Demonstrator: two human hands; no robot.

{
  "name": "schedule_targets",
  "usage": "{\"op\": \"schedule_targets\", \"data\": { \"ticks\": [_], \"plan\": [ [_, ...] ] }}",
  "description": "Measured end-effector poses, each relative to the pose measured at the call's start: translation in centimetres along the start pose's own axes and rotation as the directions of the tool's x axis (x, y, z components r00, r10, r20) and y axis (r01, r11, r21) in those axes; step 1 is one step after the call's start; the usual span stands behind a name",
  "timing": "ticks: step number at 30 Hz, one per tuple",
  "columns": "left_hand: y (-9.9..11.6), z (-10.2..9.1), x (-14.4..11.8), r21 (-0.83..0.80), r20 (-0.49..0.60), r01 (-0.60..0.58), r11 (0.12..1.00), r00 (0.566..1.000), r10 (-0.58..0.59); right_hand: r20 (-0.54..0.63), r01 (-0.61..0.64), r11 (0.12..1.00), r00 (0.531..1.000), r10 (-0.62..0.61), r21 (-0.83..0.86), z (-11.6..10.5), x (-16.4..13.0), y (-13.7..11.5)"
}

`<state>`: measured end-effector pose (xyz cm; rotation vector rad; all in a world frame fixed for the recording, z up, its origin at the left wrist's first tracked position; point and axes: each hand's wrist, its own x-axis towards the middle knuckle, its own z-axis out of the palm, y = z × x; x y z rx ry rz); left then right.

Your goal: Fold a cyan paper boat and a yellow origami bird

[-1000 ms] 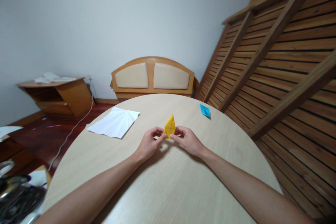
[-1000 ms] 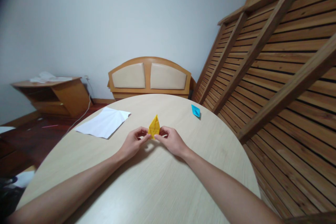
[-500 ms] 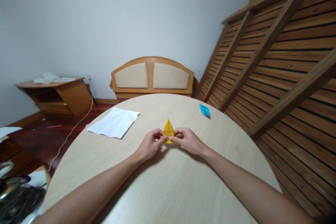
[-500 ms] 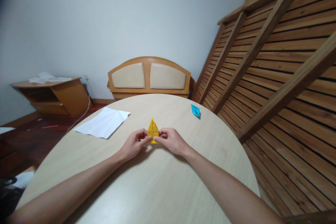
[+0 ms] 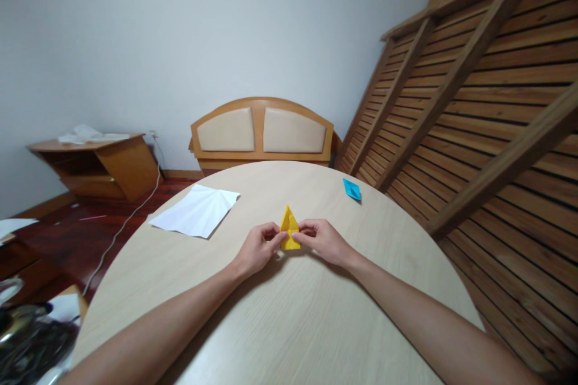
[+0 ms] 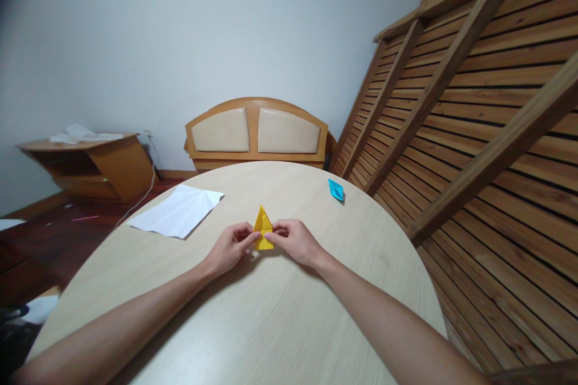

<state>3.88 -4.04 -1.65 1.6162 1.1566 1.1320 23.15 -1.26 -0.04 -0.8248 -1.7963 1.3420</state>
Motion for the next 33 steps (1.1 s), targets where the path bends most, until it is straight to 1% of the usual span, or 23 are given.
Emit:
{"op": "schedule_targets", "data": {
  "ticks": [3,6,11,16,20,27,33],
  "plan": [
    [-0.16,0.02,0.05,-0.023,0.009,0.009,1.0,1.0,-0.009,-0.046,0.002,1.0,0.999,-0.001,0.019,-0.02,0.19,0.14],
    [-0.33,0.05,0.1,-0.057,0.021,0.02,0.998,1.0,-0.019,-0.049,0.001,1.0,0.999,0.0,0.002,-0.11,0.27,0.18],
    [-0.23,-0.01,0.22,-0.063,-0.025,-0.005,0.998,1.0,0.004,-0.043,0.002,1.0,0.999,-0.001,0.009,-0.18,0.15,0.12],
    [-0.02,-0.13,0.34,-0.079,-0.042,-0.003,0.997,0.999,0.0,-0.094,0.057,0.998,0.994,-0.058,-0.013,-0.15,0.09,0.3],
    [-0.11,-0.06,0.39,-0.146,-0.059,0.006,0.989,0.998,-0.015,-0.146,0.08,0.996,0.986,-0.083,-0.024,-0.22,0.17,0.49],
    [-0.01,0.0,0.12,-0.244,-0.076,-0.029,0.969,0.997,0.01,-0.151,0.125,0.991,0.98,-0.132,-0.057,-0.4,0.37,0.62],
    [0.26,0.0,-0.03,-0.238,-0.088,-0.029,0.971,0.996,0.008,-0.156,0.141,0.987,0.976,-0.152,-0.077,-0.41,0.31,0.57]
  ]
}}
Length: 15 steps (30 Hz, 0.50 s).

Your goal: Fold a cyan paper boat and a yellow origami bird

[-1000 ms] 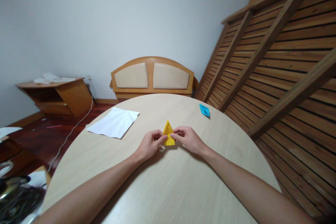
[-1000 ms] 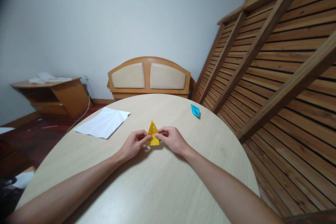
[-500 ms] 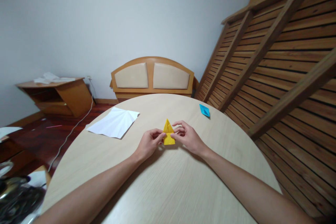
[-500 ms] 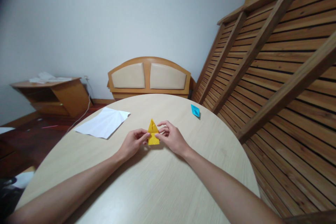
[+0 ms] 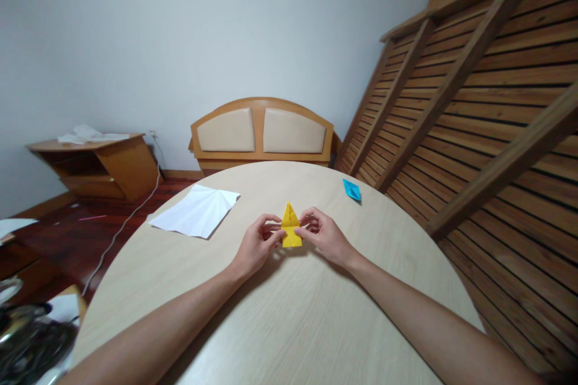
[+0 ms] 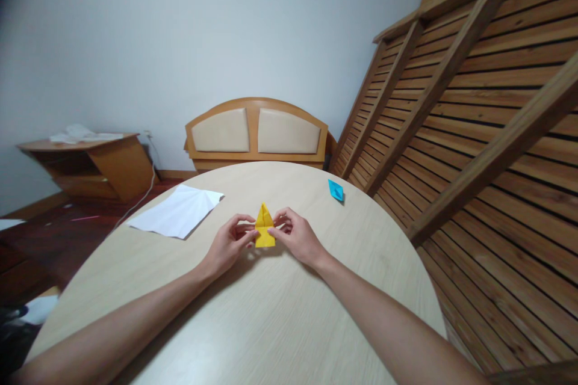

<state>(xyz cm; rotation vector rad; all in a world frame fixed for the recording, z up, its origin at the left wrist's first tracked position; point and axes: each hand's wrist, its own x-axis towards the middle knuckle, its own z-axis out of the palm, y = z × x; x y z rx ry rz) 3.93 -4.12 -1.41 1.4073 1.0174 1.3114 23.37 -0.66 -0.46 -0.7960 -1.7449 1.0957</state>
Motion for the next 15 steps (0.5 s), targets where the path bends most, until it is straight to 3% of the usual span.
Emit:
{"op": "schedule_targets", "data": {
  "ticks": [15],
  "plan": [
    [0.29,-0.06,-0.07,0.116,-0.005,-0.069,0.991,0.998,0.07,0.053,-0.029,0.999,0.998,0.027,0.026,-0.35,0.29,0.33]
  ]
}}
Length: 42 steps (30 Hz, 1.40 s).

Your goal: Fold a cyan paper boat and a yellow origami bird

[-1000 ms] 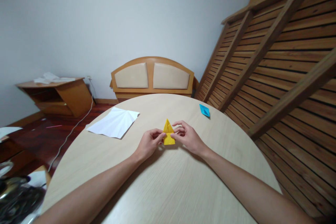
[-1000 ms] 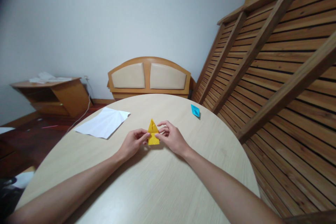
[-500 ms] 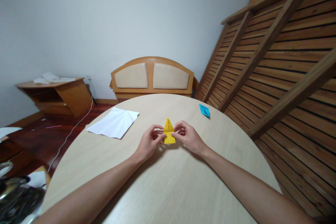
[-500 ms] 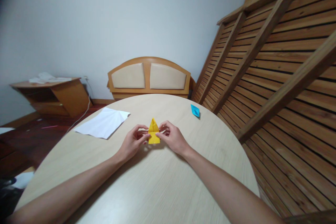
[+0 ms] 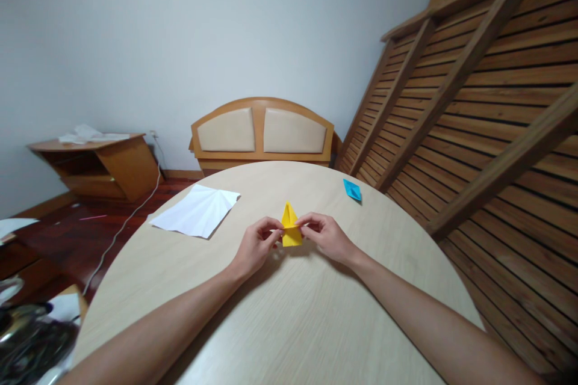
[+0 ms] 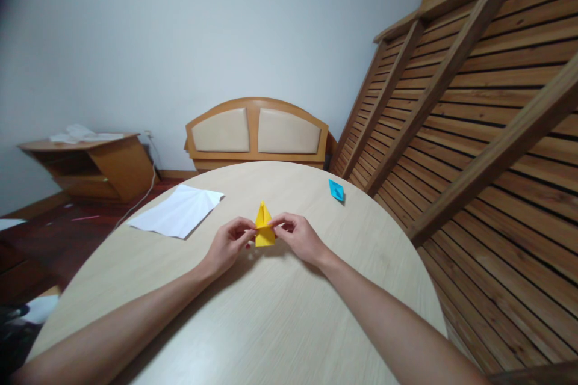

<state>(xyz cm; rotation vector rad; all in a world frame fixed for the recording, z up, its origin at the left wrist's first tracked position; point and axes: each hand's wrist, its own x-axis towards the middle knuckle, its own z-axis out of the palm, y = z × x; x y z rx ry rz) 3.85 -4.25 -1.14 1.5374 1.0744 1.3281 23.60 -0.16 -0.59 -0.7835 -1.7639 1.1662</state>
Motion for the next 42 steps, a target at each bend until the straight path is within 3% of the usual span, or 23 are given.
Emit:
{"op": "schedule_targets", "data": {
  "ticks": [25,31,42],
  "plan": [
    [0.36,0.05,-0.35,0.154,0.025,-0.065,0.986,0.998,0.061,0.018,-0.028,0.997,0.999,0.029,-0.074,-0.34,-0.09,-0.58],
    [-0.04,0.26,-0.16,0.095,-0.012,-0.091,0.991,0.996,0.093,-0.044,0.035,0.999,0.998,-0.037,-0.029,-0.12,-0.16,-0.15],
    [0.08,0.15,-0.4,0.096,0.023,-0.095,0.991,0.995,0.094,-0.028,0.059,0.996,0.998,-0.061,-0.064,-0.24,-0.04,-0.19]
  ]
}}
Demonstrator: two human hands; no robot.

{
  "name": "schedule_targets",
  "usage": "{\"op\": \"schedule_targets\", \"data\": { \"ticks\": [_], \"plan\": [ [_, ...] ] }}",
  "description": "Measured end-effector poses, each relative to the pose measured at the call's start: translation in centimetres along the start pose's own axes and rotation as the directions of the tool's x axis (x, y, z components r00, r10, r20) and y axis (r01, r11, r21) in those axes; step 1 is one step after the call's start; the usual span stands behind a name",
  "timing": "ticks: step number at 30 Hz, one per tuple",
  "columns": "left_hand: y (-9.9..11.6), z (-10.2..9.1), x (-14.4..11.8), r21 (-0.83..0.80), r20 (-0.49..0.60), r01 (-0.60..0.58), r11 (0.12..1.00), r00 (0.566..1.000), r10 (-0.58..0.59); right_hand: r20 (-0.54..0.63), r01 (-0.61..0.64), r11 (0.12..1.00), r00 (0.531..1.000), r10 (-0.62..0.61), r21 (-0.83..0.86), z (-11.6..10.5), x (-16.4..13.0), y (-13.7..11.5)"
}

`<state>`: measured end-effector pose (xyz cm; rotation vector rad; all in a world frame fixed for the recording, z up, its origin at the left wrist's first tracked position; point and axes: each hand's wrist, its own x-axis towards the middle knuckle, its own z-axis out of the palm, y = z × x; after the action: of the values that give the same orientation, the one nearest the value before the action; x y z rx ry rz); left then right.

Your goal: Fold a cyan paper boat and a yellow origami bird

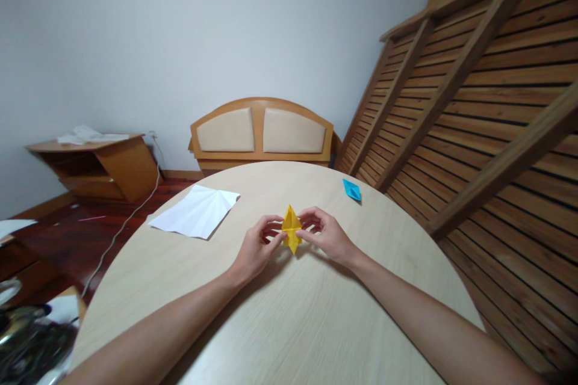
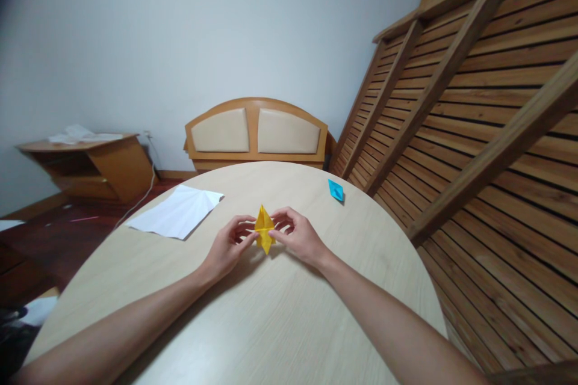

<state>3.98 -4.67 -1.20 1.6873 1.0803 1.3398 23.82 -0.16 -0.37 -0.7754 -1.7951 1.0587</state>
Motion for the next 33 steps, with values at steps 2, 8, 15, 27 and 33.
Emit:
{"op": "schedule_targets", "data": {
  "ticks": [2,8,15,27,33],
  "plan": [
    [0.05,-0.02,-0.01,0.007,0.005,-0.005,1.0,1.0,0.005,-0.003,0.001,1.0,1.0,-0.001,0.0,0.03,-0.02,-0.13],
    [0.33,-0.09,-0.02,0.055,0.0,-0.038,0.998,0.999,0.038,0.006,-0.014,1.0,1.0,0.014,0.01,0.12,-0.08,-0.52],
    [0.58,-0.19,-0.15,0.115,0.0,-0.072,0.991,0.997,0.072,0.008,-0.008,1.0,1.0,0.008,0.006,0.15,-0.12,-0.47],
    [0.49,-0.21,-0.15,0.142,0.01,-0.076,0.987,0.997,0.075,0.021,0.005,1.0,1.0,-0.005,-0.007,0.2,-0.12,-0.54],
    [0.47,-0.28,-0.27,0.179,-0.001,-0.083,0.98,0.996,0.084,0.028,-0.005,1.0,1.0,0.006,-0.014,0.11,-0.13,-0.59]
  ]
}}
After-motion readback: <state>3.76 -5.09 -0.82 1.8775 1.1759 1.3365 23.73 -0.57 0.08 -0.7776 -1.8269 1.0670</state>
